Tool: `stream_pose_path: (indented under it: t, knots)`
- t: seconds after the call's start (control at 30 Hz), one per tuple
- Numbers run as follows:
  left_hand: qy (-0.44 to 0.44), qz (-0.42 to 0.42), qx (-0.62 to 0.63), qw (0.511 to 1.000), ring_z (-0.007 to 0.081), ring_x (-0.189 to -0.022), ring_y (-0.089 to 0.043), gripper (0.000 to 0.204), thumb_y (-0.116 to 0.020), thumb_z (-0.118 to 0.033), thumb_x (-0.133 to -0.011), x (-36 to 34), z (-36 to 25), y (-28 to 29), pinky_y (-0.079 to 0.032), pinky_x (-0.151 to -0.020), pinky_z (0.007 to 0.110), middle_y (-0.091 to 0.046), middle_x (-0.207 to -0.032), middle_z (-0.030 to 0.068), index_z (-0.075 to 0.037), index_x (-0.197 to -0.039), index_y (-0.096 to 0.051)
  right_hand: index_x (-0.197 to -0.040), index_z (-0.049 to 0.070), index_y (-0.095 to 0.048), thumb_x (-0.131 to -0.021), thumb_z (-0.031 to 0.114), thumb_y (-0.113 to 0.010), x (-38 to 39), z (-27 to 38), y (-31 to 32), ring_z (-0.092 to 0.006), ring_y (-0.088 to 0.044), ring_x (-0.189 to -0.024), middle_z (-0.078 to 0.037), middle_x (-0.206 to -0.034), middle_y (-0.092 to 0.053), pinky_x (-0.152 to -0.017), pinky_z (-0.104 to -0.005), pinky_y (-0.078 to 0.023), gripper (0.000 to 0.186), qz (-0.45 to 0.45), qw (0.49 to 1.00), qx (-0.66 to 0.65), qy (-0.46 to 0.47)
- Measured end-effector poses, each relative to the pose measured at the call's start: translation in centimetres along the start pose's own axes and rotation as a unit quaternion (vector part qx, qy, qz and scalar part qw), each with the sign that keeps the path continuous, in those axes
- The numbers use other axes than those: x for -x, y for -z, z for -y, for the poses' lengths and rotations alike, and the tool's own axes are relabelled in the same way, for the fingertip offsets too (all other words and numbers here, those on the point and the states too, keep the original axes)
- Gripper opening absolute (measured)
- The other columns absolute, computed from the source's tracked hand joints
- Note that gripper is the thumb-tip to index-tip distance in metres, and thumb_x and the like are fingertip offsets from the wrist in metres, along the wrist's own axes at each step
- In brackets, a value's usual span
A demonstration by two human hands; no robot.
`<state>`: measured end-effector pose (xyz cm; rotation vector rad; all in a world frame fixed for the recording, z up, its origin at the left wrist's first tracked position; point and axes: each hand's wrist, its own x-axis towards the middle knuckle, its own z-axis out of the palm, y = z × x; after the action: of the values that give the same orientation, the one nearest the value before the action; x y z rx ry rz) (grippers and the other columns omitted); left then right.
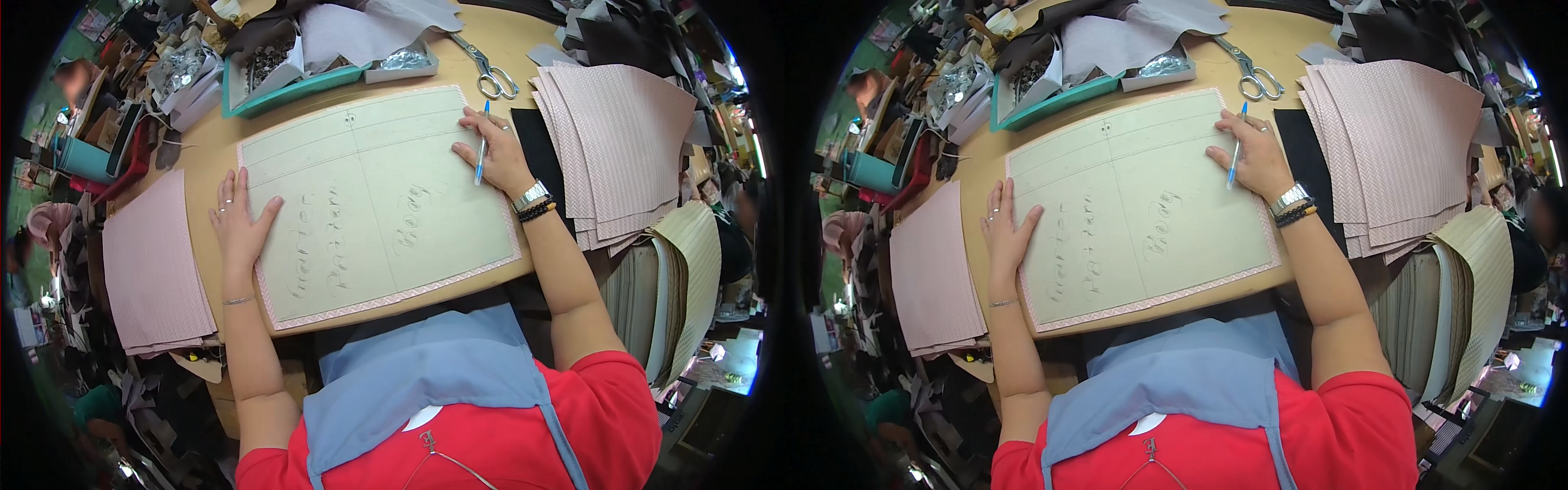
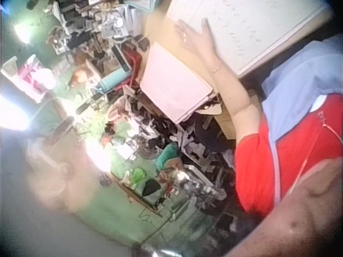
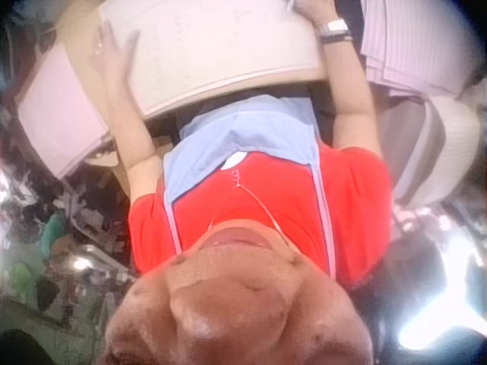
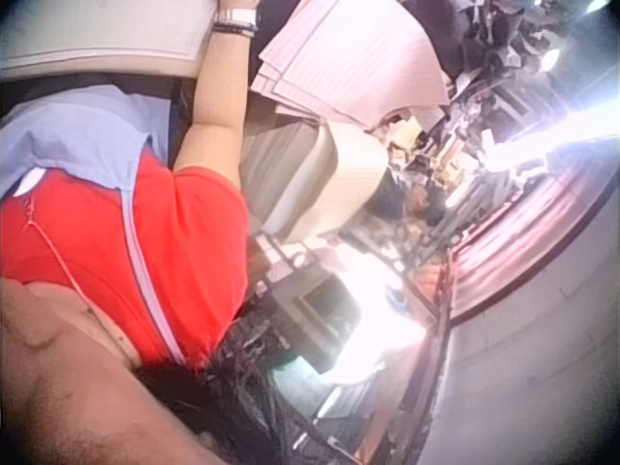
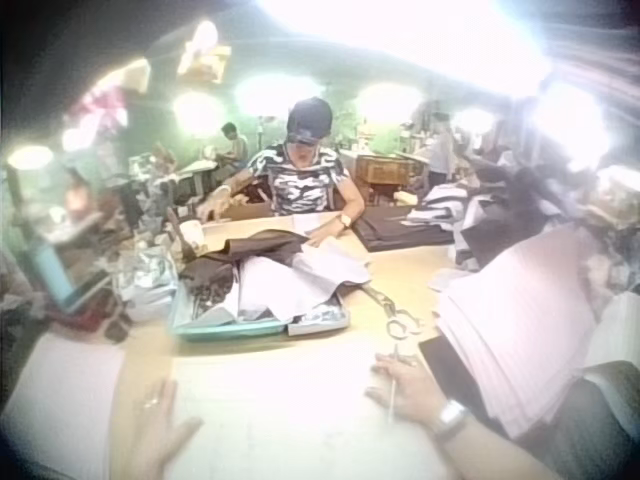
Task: The person uses a pen to mark lines and guide points onto leather patterns while holding the cardboard template steady. They handle several pink textured leather sheets, placing the template on top of each one and tracing the edges and internal markings with the pen.
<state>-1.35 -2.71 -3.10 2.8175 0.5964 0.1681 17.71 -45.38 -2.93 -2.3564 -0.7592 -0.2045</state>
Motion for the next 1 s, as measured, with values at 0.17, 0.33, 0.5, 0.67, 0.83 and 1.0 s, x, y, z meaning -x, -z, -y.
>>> stream_pose_path:
  t: [0.17,0.33,0.5,0.67,0.83,1.0]
  knots:
    - [0.002,0.002,-0.003,1.0,0.0296,-0.157,-0.023,0.092,-0.067,-0.065,-0.087,-0.1,0.1,-0.2,-0.014,-0.122,0.067,-0.031,-0.168,0.0127,-0.019,-0.16,-0.037,-0.124,0.008,-0.067,-0.087,0.033,-0.081,-0.5,0.3,0.0,-0.032,-0.056,-0.128,-0.011,-0.146,-0.061,-0.11,-0.0419,-0.045,0.047,0.001,0.998,0.064,0.021]
    - [0.006,-0.002,-0.009,1.0,0.0308,-0.157,-0.023,0.093,-0.067,-0.065,-0.087,0.3,0.4,0.6,-0.015,-0.121,0.068,-0.031,-0.167,0.0141,-0.016,-0.16,-0.037,-0.123,0.008,-0.068,-0.086,0.034,-0.08,-0.7,0.2,-0.4,-0.0343,-0.056,-0.128,-0.011,-0.144,-0.062,-0.111,-0.0431,-0.043,0.046,-0.002,0.999,0.047,0.025]
    - [-0.017,-0.014,-0.008,1.0,0.0338,-0.156,-0.025,0.095,-0.068,-0.066,-0.086,0.4,0.1,-0.1,-0.016,-0.12,0.07,-0.032,-0.166,0.017,-0.013,-0.159,-0.038,-0.121,0.006,-0.069,-0.085,0.031,-0.081,-0.4,0.2,0.0,-0.035,-0.058,-0.125,-0.011,-0.141,-0.065,-0.111,-0.0418,-0.043,0.045,-0.003,0.999,0.041,0.002]
    - [-0.011,-0.017,0.007,1.0,0.034,-0.155,-0.025,0.095,-0.068,-0.066,-0.085,0.9,0.1,0.1,-0.016,-0.12,0.07,-0.032,-0.166,0.0169,-0.013,-0.158,-0.039,-0.121,0.007,-0.068,-0.084,0.025,-0.082,-0.2,0.5,-0.4,-0.032,-0.06,-0.121,-0.012,-0.14,-0.066,-0.106,-0.0404,-0.048,0.044,-0.006,1.0,0.012,0.011]
    - [-0.006,-0.007,0.011,1.0,0.0336,-0.155,-0.025,0.095,-0.066,-0.068,-0.085,0.5,0.4,-0.9,-0.016,-0.12,0.069,-0.032,-0.166,0.0166,-0.014,-0.158,-0.039,-0.134,0.007,-0.063,-0.086,0.029,-0.081,-0.1,-0.1,-0.6,-0.0298,-0.062,-0.118,-0.01,-0.127,-0.072,-0.105,-0.0396,-0.047,0.056,0.001,0.999,0.038,0.011]
    - [-0.017,-0.042,-0.033,0.998,0.0323,-0.155,-0.027,0.095,-0.06,-0.075,-0.087,-0.6,1.2,-0.9,-0.017,-0.12,0.069,-0.034,-0.165,0.0155,-0.016,-0.159,-0.04,-0.133,0.01,-0.064,-0.088,0.042,-0.077,-1.3,-0.9,-1.1,-0.0297,-0.064,-0.11,-0.005,-0.12,-0.075,-0.101,-0.0404,-0.048,0.057,-0.015,0.997,0.061,0.052]
